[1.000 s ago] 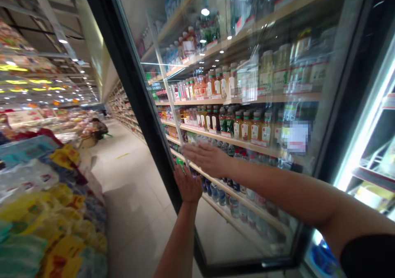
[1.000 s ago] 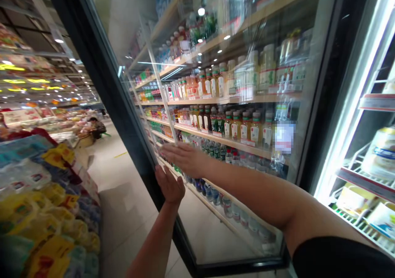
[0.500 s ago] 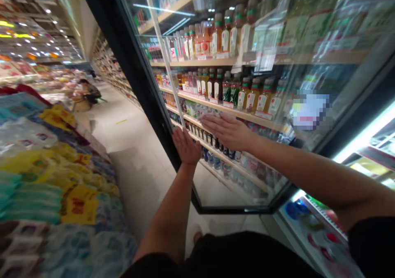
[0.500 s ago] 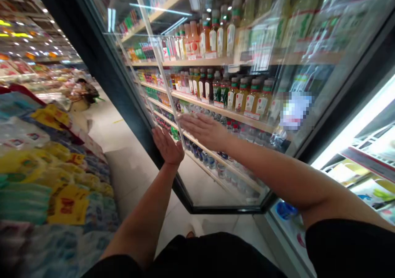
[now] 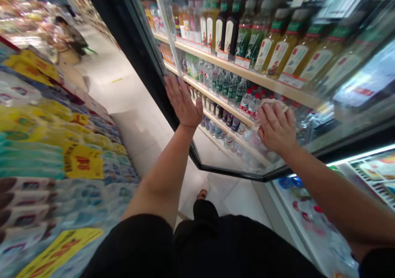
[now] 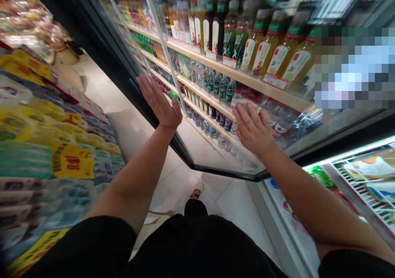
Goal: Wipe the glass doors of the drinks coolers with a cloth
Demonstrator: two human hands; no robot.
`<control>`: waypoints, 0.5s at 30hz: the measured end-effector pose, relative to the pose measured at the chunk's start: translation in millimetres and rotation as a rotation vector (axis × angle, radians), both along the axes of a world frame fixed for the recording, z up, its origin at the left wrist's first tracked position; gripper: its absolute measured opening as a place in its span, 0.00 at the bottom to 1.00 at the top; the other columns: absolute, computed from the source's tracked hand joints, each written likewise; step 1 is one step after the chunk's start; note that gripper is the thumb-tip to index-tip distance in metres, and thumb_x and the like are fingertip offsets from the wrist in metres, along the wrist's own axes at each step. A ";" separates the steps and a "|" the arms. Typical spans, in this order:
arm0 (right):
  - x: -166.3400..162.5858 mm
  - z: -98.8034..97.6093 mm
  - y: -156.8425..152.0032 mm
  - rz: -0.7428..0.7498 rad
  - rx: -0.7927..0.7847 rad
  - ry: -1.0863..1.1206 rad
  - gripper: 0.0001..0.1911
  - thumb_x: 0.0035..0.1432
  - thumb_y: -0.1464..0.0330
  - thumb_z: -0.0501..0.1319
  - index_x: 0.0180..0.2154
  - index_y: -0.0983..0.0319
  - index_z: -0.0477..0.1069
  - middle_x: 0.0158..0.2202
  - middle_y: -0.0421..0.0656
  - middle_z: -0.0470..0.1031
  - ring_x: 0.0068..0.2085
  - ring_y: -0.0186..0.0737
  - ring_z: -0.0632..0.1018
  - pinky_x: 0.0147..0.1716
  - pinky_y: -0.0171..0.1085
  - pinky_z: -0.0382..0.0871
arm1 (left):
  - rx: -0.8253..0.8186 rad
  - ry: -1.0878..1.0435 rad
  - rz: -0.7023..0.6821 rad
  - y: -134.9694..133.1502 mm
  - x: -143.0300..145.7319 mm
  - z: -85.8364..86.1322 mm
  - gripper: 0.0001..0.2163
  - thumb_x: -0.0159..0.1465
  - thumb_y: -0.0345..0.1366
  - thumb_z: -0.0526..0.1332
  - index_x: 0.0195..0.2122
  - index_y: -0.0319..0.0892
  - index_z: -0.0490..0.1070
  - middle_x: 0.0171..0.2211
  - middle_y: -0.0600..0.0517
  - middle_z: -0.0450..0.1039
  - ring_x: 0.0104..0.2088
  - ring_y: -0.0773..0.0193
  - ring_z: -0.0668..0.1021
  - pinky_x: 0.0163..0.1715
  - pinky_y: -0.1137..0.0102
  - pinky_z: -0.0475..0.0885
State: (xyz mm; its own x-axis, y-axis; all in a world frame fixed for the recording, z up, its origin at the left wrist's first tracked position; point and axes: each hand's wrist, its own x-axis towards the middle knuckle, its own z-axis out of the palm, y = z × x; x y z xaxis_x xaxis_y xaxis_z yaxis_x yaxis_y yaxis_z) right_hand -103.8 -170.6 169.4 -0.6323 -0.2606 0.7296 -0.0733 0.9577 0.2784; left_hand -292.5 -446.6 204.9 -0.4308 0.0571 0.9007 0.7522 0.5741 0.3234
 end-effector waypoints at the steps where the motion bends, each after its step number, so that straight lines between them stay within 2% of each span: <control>1: -2.4 -9.2 1.2 -0.022 -0.010 0.011 0.32 0.66 0.62 0.54 0.69 0.63 0.60 0.67 0.57 0.66 0.69 0.60 0.65 0.67 0.63 0.54 | -0.011 0.003 -0.001 1.3 -3.4 0.7 0.42 0.69 0.65 0.39 0.74 0.37 0.46 0.76 0.42 0.38 0.75 0.54 0.34 0.74 0.53 0.33; 3: -7.6 -22.7 2.1 -0.092 -0.067 0.005 0.32 0.66 0.60 0.54 0.68 0.65 0.63 0.67 0.60 0.65 0.69 0.63 0.64 0.66 0.64 0.55 | -0.031 -0.006 0.006 3.1 -8.9 -6.7 0.41 0.69 0.65 0.39 0.74 0.40 0.44 0.77 0.44 0.37 0.75 0.56 0.35 0.75 0.54 0.35; 5: -12.0 -34.6 1.8 -0.165 -0.131 -0.042 0.33 0.65 0.58 0.53 0.66 0.68 0.65 0.67 0.62 0.64 0.69 0.65 0.64 0.65 0.65 0.56 | -0.079 -0.043 0.007 3.4 -10.6 -29.6 0.40 0.70 0.64 0.37 0.74 0.41 0.42 0.77 0.44 0.36 0.75 0.56 0.34 0.74 0.53 0.37; 7: -15.1 -48.9 0.9 -0.215 -0.174 -0.103 0.34 0.64 0.57 0.53 0.65 0.69 0.66 0.67 0.62 0.65 0.68 0.66 0.65 0.64 0.66 0.56 | -0.165 -0.100 -0.005 1.9 -7.3 -66.6 0.40 0.71 0.62 0.36 0.74 0.37 0.42 0.76 0.39 0.38 0.75 0.53 0.35 0.74 0.48 0.39; 11: -19.8 -87.9 -3.2 -0.235 -0.196 -0.113 0.32 0.63 0.57 0.54 0.63 0.67 0.70 0.64 0.62 0.68 0.65 0.67 0.68 0.64 0.68 0.56 | -0.294 -0.139 -0.029 -2.4 5.2 -154.7 0.35 0.74 0.55 0.39 0.72 0.31 0.45 0.74 0.31 0.45 0.75 0.47 0.39 0.72 0.44 0.43; 13: -22.7 -111.7 -8.1 -0.237 -0.210 -0.050 0.32 0.62 0.56 0.55 0.61 0.66 0.71 0.63 0.62 0.69 0.65 0.67 0.68 0.64 0.69 0.56 | -0.299 -0.075 -0.016 -3.0 5.5 -191.5 0.33 0.75 0.51 0.42 0.73 0.31 0.43 0.74 0.30 0.43 0.75 0.46 0.39 0.72 0.45 0.45; 15: -25.8 -137.7 -15.3 -0.245 -0.235 0.022 0.30 0.62 0.56 0.56 0.60 0.64 0.73 0.63 0.62 0.70 0.65 0.68 0.68 0.63 0.71 0.56 | -0.288 0.019 0.001 -2.4 0.1 -218.8 0.33 0.76 0.47 0.45 0.74 0.33 0.38 0.74 0.30 0.40 0.75 0.45 0.38 0.71 0.44 0.46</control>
